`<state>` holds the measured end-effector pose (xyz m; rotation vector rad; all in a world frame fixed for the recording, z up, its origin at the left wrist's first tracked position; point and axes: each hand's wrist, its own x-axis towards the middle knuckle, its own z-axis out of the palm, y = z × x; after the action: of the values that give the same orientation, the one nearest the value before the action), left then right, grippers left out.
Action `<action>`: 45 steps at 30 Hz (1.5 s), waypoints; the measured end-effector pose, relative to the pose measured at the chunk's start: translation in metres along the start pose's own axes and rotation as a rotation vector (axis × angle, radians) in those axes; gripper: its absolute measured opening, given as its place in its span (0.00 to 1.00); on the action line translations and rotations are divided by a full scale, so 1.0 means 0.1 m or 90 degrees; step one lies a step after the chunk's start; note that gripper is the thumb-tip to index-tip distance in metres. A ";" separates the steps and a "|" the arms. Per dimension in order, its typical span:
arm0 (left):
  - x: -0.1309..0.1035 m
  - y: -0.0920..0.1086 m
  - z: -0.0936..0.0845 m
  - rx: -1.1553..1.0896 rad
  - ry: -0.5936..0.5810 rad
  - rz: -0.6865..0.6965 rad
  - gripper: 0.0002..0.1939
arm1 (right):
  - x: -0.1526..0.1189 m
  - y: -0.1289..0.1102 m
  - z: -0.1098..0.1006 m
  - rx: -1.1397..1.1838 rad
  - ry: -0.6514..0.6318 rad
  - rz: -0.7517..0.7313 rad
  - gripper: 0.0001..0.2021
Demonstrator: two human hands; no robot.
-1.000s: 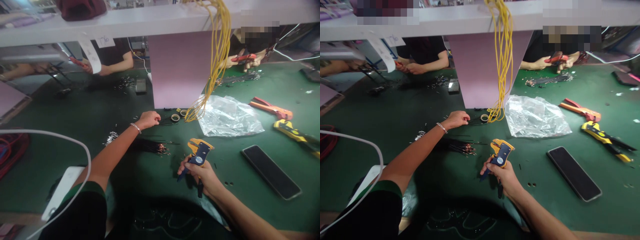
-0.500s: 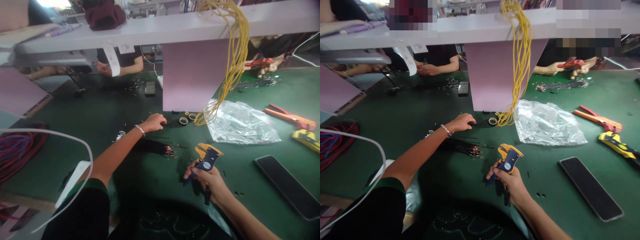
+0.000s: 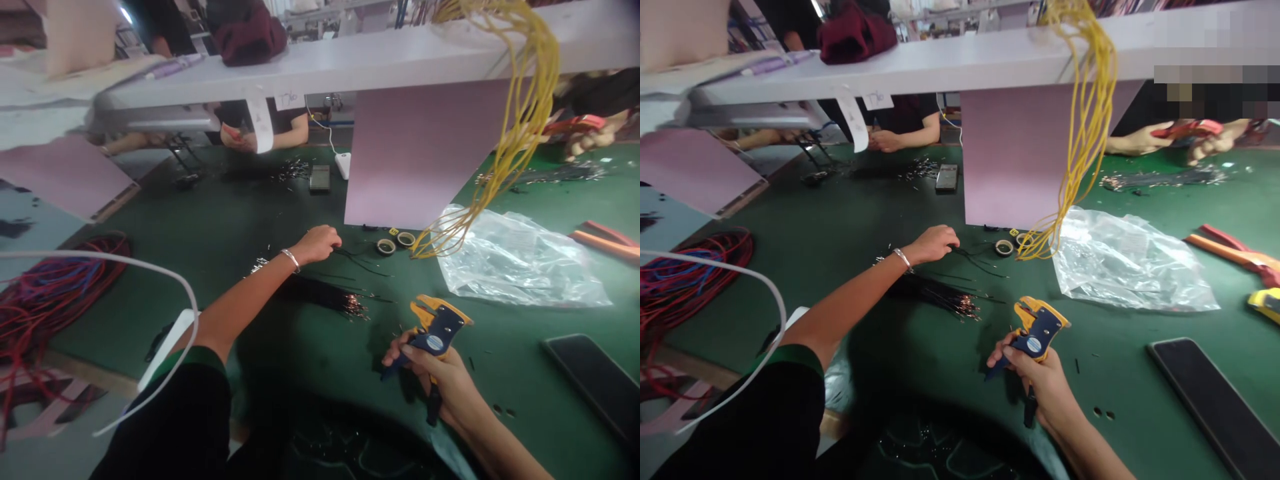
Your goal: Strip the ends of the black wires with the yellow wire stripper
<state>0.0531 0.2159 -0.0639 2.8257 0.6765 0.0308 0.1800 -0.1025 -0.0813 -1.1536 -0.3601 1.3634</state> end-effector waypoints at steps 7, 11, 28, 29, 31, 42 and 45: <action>-0.39 0.30 -0.13 -0.107 -0.061 0.064 0.07 | -0.02 -0.08 0.05 -0.007 -0.007 -0.004 0.10; -0.55 0.38 0.00 -0.103 -0.089 0.066 0.07 | -0.02 -0.08 0.04 -0.015 -0.024 -0.004 0.08; -0.33 0.38 0.13 -0.039 -0.077 -0.090 0.03 | -0.02 -0.06 0.05 -0.004 -0.053 0.020 0.08; -0.32 0.37 0.13 -0.038 -0.085 -0.090 0.03 | -0.02 -0.06 0.05 -0.005 -0.055 0.020 0.08; -0.32 0.37 0.12 -0.037 -0.094 -0.087 0.04 | -0.01 -0.04 0.03 -0.004 -0.063 0.022 0.09; -0.53 0.69 -0.26 -0.141 -0.010 -0.079 0.06 | 0.03 0.00 -0.01 -0.020 -0.064 0.001 0.09; -0.64 0.96 -0.31 -0.213 0.115 -0.071 0.03 | 0.02 -0.05 0.02 -0.023 -0.050 -0.018 0.09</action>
<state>0.0365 0.1110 -0.0094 2.4795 0.7837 0.3503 0.1822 -0.0989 -0.0776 -1.1235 -0.4568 1.3850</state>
